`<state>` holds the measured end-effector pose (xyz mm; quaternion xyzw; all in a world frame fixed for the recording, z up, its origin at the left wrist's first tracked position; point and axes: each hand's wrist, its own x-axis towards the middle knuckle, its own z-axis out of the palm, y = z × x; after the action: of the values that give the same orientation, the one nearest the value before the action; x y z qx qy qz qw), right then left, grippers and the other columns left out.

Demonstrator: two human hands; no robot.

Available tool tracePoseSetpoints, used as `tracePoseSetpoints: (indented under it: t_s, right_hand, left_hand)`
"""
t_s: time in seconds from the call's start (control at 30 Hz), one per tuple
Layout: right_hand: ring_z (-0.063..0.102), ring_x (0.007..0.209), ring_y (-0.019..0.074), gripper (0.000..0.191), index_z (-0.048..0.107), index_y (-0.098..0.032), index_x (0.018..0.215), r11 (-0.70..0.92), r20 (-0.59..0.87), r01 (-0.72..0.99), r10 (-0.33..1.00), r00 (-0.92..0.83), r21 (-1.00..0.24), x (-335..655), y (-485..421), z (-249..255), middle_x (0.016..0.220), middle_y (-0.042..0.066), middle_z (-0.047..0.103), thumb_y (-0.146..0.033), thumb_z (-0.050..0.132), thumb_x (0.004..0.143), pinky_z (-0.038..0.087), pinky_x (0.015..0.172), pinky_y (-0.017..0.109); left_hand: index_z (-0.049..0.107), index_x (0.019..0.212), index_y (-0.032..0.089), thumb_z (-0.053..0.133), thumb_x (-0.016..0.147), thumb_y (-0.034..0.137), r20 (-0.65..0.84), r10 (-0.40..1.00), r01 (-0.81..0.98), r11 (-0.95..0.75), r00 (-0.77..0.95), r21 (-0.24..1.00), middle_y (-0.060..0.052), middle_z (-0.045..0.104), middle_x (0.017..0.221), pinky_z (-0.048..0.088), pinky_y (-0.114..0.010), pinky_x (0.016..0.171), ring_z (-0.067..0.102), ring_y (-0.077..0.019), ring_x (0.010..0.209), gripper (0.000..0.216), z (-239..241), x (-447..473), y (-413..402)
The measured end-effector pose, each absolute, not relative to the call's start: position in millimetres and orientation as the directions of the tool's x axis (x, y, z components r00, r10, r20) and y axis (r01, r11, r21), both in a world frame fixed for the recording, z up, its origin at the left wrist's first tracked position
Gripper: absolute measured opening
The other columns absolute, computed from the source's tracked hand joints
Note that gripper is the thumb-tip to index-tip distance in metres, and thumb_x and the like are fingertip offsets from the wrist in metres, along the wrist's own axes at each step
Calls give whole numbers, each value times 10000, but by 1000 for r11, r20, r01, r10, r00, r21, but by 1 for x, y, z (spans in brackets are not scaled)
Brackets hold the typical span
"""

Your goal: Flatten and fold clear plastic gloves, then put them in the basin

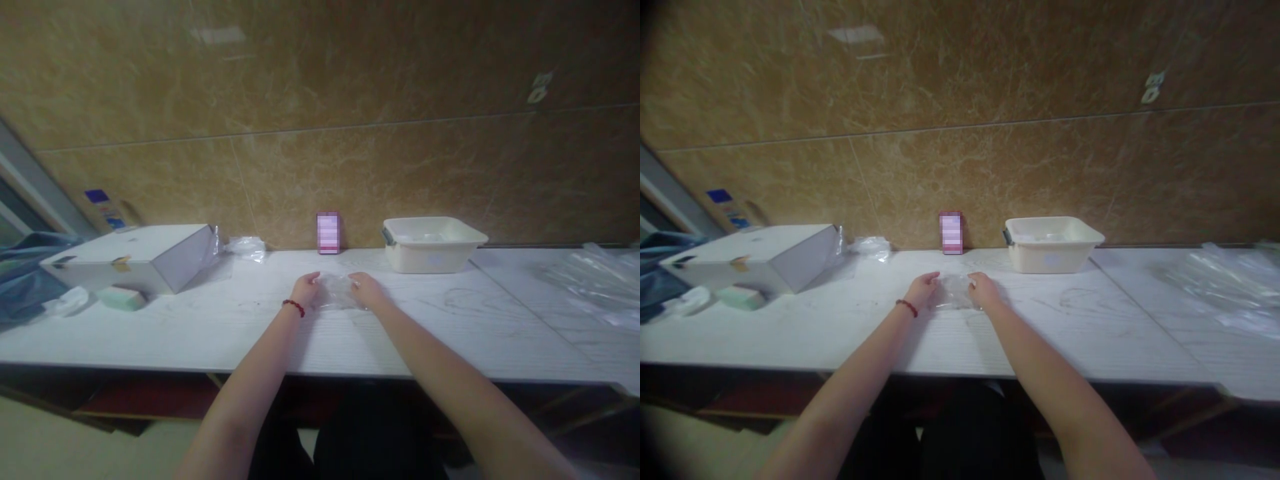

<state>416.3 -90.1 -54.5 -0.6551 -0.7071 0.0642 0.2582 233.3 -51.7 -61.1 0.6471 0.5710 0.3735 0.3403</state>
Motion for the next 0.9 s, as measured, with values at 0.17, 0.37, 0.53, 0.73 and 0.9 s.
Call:
tracePoseSetpoints:
  t_s: [0.17, 0.37, 0.53, 0.73, 0.9]
  right_hand:
    - [423, 1027, 121, 350, 492, -140, 1072, 179, 321, 899, 946, -46, -399, 417, -90, -55, 1112, 68, 492, -154, 435, 727, 281, 896, 203]
    - [426, 1018, 126, 373, 500, -120, 1068, 171, 322, 902, 946, -38, -396, 418, -88, -59, 1104, 71, 497, -123, 452, 699, 273, 897, 194]
    - [422, 1030, 130, 357, 509, -171, 1056, 136, 265, 904, 964, -25, -406, 420, -88, -57, 1112, 53, 501, -130, 456, 705, 280, 888, 213]
    - [430, 1021, 138, 367, 499, -147, 1076, 124, 270, 901, 963, -8, -415, 424, -89, -57, 1091, 74, 511, -193, 480, 712, 287, 880, 213]
    - [468, 967, 138, 406, 485, -136, 1099, 56, 239, 900, 970, 54, -432, 428, -87, -59, 1091, 81, 503, -219, 500, 702, 328, 837, 207]
  left_hand:
    - [509, 1065, 136, 493, 692, 87, 219, 973, 528, -225, 75, 819, -82, 555, 1014, 392, -235, 786, 510, -141, 911, 377, -55, 228, -47]
    - [527, 1014, 155, 418, 757, 171, 400, 842, 687, -531, 362, 495, -70, 534, 1038, 285, -271, 918, 442, -152, 1010, 279, -37, 242, -81]
    - [393, 1165, 167, 443, 755, 331, 288, 715, 648, -699, 637, 301, -90, 388, 1233, 155, -356, 970, 281, -206, 1164, 444, -47, 264, -116]
    - [344, 1209, 123, 367, 781, 386, 228, 689, 646, -725, 688, 238, -140, 320, 1271, 143, -398, 955, 223, -248, 1191, 503, -65, 260, -116]
    - [361, 1202, 146, 349, 792, 374, 213, 698, 656, -716, 684, 239, -122, 339, 1264, 147, -405, 951, 255, -246, 1177, 469, -66, 259, -117]
